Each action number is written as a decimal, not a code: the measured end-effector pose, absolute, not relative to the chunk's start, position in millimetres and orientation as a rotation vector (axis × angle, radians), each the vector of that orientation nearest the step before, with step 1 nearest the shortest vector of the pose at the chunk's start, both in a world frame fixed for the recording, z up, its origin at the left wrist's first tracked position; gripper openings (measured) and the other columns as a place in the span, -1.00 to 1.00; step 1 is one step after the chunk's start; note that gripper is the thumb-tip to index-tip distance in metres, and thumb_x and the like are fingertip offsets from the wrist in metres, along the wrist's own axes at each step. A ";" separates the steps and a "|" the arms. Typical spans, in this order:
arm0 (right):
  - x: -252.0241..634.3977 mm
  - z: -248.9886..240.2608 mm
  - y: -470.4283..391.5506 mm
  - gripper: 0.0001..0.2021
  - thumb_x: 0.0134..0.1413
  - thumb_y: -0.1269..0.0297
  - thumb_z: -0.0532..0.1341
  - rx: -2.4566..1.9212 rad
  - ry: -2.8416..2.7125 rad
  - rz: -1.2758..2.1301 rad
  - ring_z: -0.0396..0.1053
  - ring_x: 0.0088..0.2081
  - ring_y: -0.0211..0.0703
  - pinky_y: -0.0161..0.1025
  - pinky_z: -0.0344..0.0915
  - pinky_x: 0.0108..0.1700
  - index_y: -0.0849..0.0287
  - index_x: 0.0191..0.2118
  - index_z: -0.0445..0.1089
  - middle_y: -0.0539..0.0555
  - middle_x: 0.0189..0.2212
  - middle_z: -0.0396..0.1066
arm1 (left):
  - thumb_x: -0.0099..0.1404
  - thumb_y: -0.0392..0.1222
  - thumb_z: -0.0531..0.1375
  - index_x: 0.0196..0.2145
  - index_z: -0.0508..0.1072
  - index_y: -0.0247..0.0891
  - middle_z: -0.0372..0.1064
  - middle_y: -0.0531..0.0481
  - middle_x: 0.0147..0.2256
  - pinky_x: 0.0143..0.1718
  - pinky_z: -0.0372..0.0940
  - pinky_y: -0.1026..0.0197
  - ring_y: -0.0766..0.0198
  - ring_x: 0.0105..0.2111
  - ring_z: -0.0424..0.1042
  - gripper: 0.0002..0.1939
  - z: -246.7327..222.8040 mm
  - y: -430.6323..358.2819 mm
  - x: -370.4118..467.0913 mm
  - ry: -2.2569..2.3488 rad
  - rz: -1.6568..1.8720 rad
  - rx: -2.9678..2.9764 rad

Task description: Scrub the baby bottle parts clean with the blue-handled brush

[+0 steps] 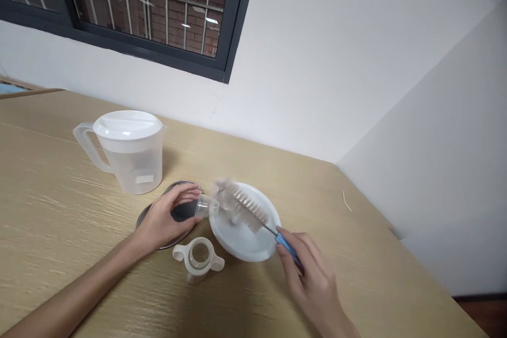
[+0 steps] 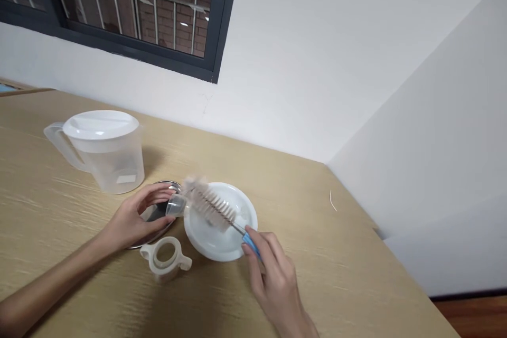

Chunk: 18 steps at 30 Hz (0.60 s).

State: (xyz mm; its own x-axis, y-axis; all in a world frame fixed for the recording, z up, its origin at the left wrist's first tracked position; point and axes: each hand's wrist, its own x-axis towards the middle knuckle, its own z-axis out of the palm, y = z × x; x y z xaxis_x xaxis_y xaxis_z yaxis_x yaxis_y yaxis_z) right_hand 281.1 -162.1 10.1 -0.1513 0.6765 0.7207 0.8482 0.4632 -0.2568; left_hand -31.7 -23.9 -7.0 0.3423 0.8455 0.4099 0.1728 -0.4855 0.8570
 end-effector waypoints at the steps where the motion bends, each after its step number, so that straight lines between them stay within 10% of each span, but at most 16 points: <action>1: 278.4 9.6 -162.6 -0.62 0.32 0.49 0.18 -1.262 -1.920 -0.253 0.46 -0.28 -0.19 -0.32 0.42 -0.35 0.15 0.20 0.36 0.16 -0.20 0.45 | 0.20 -0.15 0.41 0.18 0.33 -0.11 0.52 -0.10 0.05 0.22 0.40 -0.13 0.08 0.06 0.55 -0.37 -7.5 -23.9 -31.7 0.894 1.172 1.884; 18: 276.4 11.6 -158.8 -0.66 0.33 0.46 0.17 -1.296 -1.934 -0.325 0.49 -0.30 -0.23 -0.35 0.43 -0.36 0.15 0.17 0.37 0.14 -0.20 0.46 | 0.20 -0.14 0.41 0.18 0.34 -0.11 0.53 -0.12 0.07 0.20 0.42 -0.13 0.04 0.07 0.56 -0.38 -10.0 -22.1 -34.8 0.984 1.141 1.956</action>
